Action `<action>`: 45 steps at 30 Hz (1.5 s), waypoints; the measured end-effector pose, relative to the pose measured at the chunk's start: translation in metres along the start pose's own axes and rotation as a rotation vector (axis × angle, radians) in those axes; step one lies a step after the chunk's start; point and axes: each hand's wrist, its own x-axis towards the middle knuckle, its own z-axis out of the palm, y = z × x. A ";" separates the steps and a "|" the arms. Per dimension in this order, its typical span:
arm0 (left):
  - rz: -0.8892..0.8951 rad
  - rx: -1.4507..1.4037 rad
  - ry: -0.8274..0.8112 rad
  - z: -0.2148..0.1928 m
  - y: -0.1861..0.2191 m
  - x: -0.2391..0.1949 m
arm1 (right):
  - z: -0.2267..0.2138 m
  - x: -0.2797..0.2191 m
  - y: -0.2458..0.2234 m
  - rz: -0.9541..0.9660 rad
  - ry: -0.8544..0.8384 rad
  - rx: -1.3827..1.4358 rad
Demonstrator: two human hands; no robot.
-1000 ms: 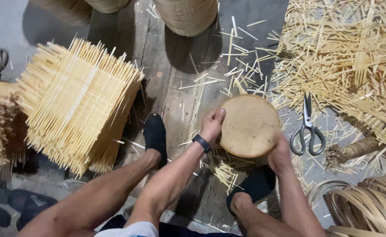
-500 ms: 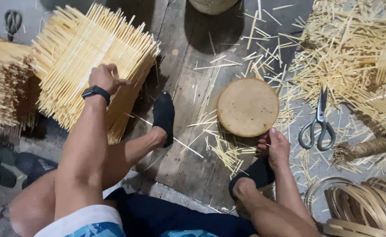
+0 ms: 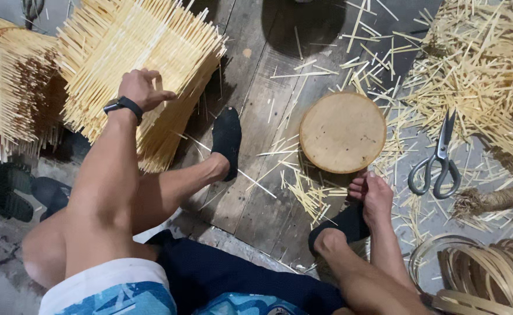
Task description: The person places a circular bamboo basket base on a woven mat, then uses scissors to trim the protruding bamboo strips around the edge. The person repeats this process for several basket bases, stacking the finished pieces.
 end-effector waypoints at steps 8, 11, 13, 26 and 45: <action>0.378 0.139 0.237 -0.019 -0.006 -0.002 | -0.008 -0.003 0.008 -0.020 -0.022 0.036; 0.324 0.386 0.360 -0.055 0.031 -0.011 | -0.009 -0.002 0.007 -0.026 -0.031 0.044; 0.265 0.441 0.384 -0.086 0.071 -0.023 | -0.010 -0.007 0.004 -0.034 -0.020 0.048; 1.335 0.099 0.001 0.133 0.291 -0.153 | -0.027 0.008 -0.090 -0.053 -0.205 0.306; 0.935 0.282 -0.389 0.164 0.340 -0.077 | -0.006 0.026 -0.096 -0.288 0.044 -0.251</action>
